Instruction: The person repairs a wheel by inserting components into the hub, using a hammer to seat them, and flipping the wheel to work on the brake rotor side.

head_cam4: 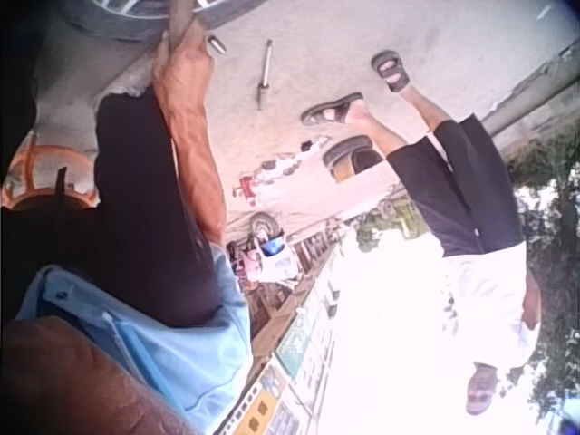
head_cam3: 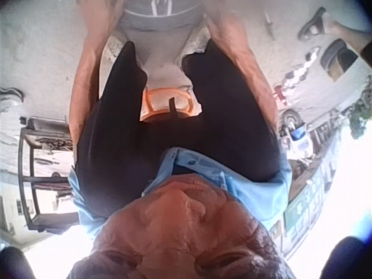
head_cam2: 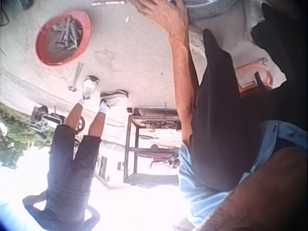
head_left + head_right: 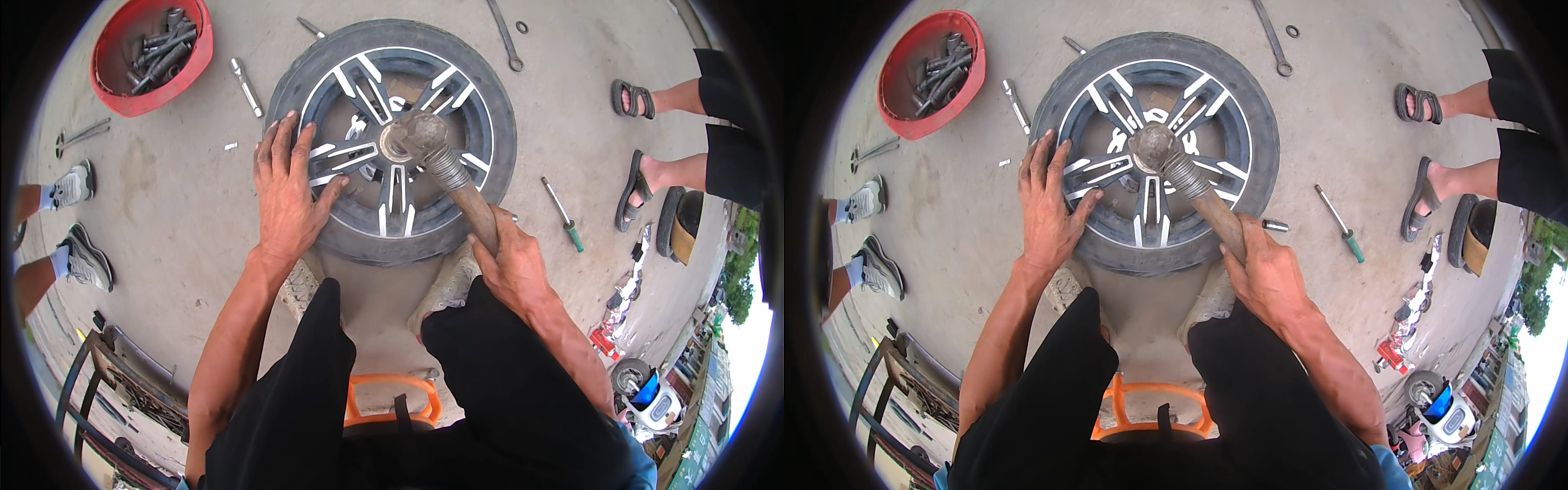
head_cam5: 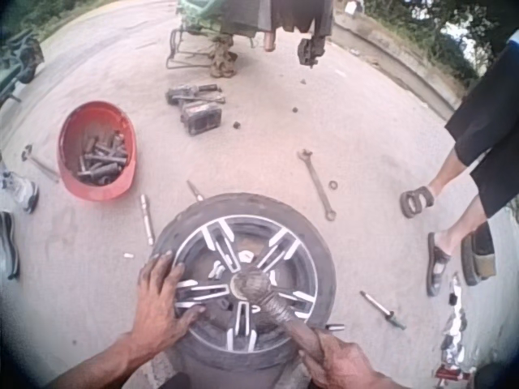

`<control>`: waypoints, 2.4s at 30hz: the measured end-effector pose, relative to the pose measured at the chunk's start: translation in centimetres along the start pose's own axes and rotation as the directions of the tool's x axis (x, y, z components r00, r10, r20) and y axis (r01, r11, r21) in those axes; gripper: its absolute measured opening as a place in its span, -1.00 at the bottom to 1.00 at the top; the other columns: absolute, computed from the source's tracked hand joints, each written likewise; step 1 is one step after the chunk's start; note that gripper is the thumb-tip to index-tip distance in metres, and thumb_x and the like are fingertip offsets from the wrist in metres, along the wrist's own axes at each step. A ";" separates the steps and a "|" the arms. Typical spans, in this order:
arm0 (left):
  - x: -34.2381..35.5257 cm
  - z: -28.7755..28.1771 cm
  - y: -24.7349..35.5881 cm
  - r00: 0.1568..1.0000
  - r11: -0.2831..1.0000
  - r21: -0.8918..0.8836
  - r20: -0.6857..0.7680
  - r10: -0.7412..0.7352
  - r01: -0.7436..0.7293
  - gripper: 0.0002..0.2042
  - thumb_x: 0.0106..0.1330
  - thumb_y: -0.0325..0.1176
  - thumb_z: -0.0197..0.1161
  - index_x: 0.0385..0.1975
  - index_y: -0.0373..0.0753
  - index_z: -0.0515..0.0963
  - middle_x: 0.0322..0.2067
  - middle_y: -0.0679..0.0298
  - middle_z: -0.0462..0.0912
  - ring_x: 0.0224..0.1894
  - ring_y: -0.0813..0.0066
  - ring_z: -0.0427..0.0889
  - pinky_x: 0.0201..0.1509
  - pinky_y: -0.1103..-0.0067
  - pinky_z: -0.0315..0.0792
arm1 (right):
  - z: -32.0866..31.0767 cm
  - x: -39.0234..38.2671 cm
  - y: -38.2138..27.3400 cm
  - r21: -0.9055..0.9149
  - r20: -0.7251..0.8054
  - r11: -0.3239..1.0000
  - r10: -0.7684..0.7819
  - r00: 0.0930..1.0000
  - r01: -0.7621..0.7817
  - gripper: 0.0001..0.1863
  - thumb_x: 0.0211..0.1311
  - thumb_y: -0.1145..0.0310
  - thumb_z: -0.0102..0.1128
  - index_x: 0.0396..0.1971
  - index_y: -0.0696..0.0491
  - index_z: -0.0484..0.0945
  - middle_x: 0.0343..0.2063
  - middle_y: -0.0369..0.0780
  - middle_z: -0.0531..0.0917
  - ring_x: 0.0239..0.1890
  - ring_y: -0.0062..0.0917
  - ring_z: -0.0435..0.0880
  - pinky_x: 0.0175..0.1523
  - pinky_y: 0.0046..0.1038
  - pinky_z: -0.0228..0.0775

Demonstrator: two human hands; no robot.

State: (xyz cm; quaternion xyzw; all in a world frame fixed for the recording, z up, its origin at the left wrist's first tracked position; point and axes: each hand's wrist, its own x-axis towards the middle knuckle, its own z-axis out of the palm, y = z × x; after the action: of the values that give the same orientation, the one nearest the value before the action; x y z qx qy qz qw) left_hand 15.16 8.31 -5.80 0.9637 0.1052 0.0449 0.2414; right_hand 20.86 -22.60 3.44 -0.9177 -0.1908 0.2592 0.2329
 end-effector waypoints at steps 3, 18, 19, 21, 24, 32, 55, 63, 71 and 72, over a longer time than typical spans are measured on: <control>-0.3 0.2 -0.1 1.000 1.000 -0.005 -0.014 0.010 -0.010 -0.18 0.21 -0.22 0.52 0.47 -0.20 0.27 0.53 0.10 0.13 0.56 -0.07 0.06 0.62 0.08 0.01 | 0.3 -0.8 -0.1 0.073 -0.095 0.997 -0.018 0.995 0.025 -0.49 0.32 0.42 0.33 0.20 0.20 0.38 -0.16 0.19 0.69 -0.25 0.16 0.73 -0.19 -0.03 0.63; -0.2 0.5 -0.1 0.999 1.000 -0.009 -0.036 0.013 -0.014 -0.16 0.16 -0.19 0.56 0.44 -0.22 0.30 0.52 0.08 0.16 0.53 -0.07 0.11 0.59 0.00 0.01 | 0.9 -0.3 0.3 -0.020 -0.005 0.998 0.058 0.998 -0.058 -0.48 0.33 0.40 0.34 0.22 0.20 0.38 -0.22 0.19 0.70 -0.24 0.19 0.72 -0.18 -0.03 0.62; -0.4 0.4 0.0 1.000 1.000 0.005 -0.008 -0.001 0.001 -0.16 0.17 -0.18 0.56 0.45 -0.22 0.29 0.52 0.08 0.15 0.53 -0.07 0.11 0.59 -0.01 0.00 | 1.0 -0.1 0.7 -0.021 -0.014 0.998 0.057 0.998 -0.057 -0.48 0.33 0.40 0.34 0.22 0.20 0.38 -0.22 0.19 0.70 -0.24 0.19 0.72 -0.18 -0.03 0.62; 0.1 0.2 0.0 1.000 1.000 -0.002 -0.026 0.018 -0.018 -0.15 0.17 -0.18 0.56 0.45 -0.22 0.29 0.52 0.08 0.15 0.53 -0.07 0.11 0.59 -0.01 0.00 | 1.1 0.2 1.2 -0.049 -0.024 0.998 -0.029 0.999 0.028 -0.47 0.33 0.39 0.34 0.22 0.18 0.38 -0.22 0.20 0.70 -0.24 0.18 0.73 -0.18 -0.04 0.62; -0.1 0.5 0.0 0.999 1.000 -0.009 -0.028 0.021 -0.022 -0.16 0.18 -0.20 0.54 0.46 -0.21 0.28 0.52 0.08 0.15 0.54 -0.08 0.10 0.60 0.03 0.02 | 0.5 -0.4 0.3 0.067 -0.098 0.995 -0.062 0.993 0.069 -0.48 0.31 0.42 0.32 0.21 0.19 0.35 -0.22 0.20 0.70 -0.28 0.17 0.72 -0.18 -0.01 0.62; -0.3 0.5 -0.2 0.999 1.000 -0.004 -0.013 0.030 -0.030 -0.17 0.21 -0.21 0.52 0.47 -0.21 0.26 0.52 0.07 0.16 0.54 -0.09 0.09 0.60 0.08 0.04 | 1.6 0.8 1.4 -0.077 0.016 0.996 -0.037 0.999 0.038 -0.50 0.31 0.42 0.33 0.17 0.20 0.37 -0.25 0.19 0.69 -0.32 0.17 0.71 -0.23 0.01 0.58; -0.2 0.3 0.0 1.000 1.000 0.007 -0.014 0.011 -0.011 -0.17 0.21 -0.21 0.52 0.47 -0.24 0.26 0.52 0.08 0.16 0.55 -0.07 0.07 0.60 0.07 0.03 | -2.0 2.2 -0.5 0.668 0.003 0.742 0.067 0.998 -0.052 -0.52 0.27 0.36 0.44 0.09 0.27 0.50 -0.45 -0.26 0.64 -0.43 -0.69 0.58 -0.36 -0.60 0.45; -0.3 0.4 -0.1 0.998 1.000 -0.010 -0.055 0.020 -0.020 -0.13 0.13 -0.20 0.57 0.45 -0.23 0.28 0.52 0.11 0.16 0.55 -0.04 0.10 0.60 -0.01 0.00 | -0.3 1.5 -0.6 0.564 0.188 0.744 0.308 0.933 -0.359 -0.38 0.45 -0.05 0.31 0.04 0.31 0.53 -0.58 -0.31 0.54 -0.53 -0.69 0.48 -0.43 -0.50 0.38; -0.2 0.5 0.0 0.998 0.999 -0.010 -0.047 0.032 -0.033 -0.16 0.18 -0.23 0.53 0.47 -0.24 0.26 0.52 0.07 0.15 0.54 -0.09 0.08 0.60 0.06 0.02 | 0.4 0.9 -0.6 0.388 0.081 0.915 0.088 0.993 -0.113 -0.34 0.51 -0.08 0.17 0.05 0.37 0.51 -0.53 0.02 0.68 -0.42 -0.19 0.75 -0.27 -0.20 0.52; -0.2 0.5 0.1 0.999 1.000 -0.003 -0.041 0.025 -0.025 -0.15 0.18 -0.24 0.54 0.47 -0.24 0.26 0.52 0.08 0.15 0.54 -0.09 0.09 0.60 0.06 0.02 | 0.4 1.5 -0.6 0.385 0.077 0.916 0.088 0.993 -0.111 -0.34 0.51 -0.08 0.17 0.05 0.37 0.51 -0.53 0.02 0.68 -0.42 -0.19 0.75 -0.27 -0.20 0.52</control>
State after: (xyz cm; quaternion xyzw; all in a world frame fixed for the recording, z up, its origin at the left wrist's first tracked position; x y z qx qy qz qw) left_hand 15.09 7.95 -6.22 0.9633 0.0979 0.0679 0.2404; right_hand 21.68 -21.34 2.89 -0.8539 -0.0952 0.3300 0.3910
